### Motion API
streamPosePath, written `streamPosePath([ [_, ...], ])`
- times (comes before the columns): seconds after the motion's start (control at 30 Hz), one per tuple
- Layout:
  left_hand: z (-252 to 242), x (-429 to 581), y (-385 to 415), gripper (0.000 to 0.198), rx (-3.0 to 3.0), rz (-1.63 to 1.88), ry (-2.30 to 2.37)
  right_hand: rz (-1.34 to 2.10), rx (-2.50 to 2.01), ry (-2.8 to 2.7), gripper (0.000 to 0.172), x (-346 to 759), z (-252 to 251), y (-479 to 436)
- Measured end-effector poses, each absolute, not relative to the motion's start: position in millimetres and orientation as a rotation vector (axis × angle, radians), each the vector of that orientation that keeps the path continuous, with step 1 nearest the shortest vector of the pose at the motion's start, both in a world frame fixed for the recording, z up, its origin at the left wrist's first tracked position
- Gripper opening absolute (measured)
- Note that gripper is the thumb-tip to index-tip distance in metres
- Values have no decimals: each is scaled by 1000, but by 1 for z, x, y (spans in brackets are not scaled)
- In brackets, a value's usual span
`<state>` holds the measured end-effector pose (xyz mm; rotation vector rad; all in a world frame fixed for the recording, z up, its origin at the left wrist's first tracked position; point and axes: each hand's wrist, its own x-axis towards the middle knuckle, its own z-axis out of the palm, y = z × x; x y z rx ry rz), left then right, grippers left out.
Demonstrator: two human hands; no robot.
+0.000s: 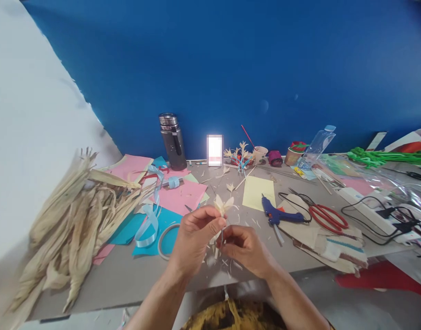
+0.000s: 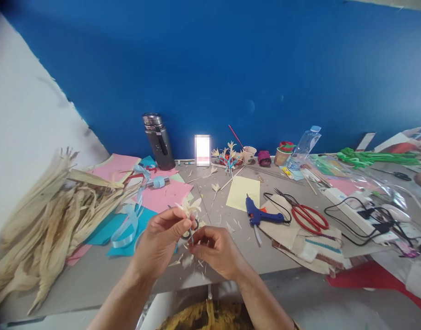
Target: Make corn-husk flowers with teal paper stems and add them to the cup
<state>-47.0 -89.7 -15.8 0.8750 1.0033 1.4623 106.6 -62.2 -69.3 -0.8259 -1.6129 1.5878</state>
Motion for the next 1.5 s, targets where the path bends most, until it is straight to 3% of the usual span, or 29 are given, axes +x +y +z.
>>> streamPosePath([
  [0.17, -21, -47, -92, 16, 997, 1382, 1018, 1362, -915, -1620, 16, 104, -83, -61],
  [0.4, -31, -40, -103, 10, 1423, 1273, 1386, 1043, -953, -1584, 8, 112, -90, -55],
  [0.83, -62, -40, -90, 15, 1288, 1399, 1463, 964, -989, -1649, 8, 100, -90, -50],
  [1.03, -35, -78, -95, 7, 1021, 1571, 1303, 1012, -1055, -1792, 9, 101, -96, -55],
  [1.3, 33, -151, -96, 21, 851, 2205, 1091, 980, -1186, -1900, 23, 173, -91, -70],
  [1.4, 28, -152, -86, 25, 817, 2141, 1093, 1038, -1256, -1898, 34, 185, -80, -70],
  [1.5, 11, -139, -73, 27, 823, 1898, 1149, 982, -1293, -1919, 33, 175, -68, -60],
])
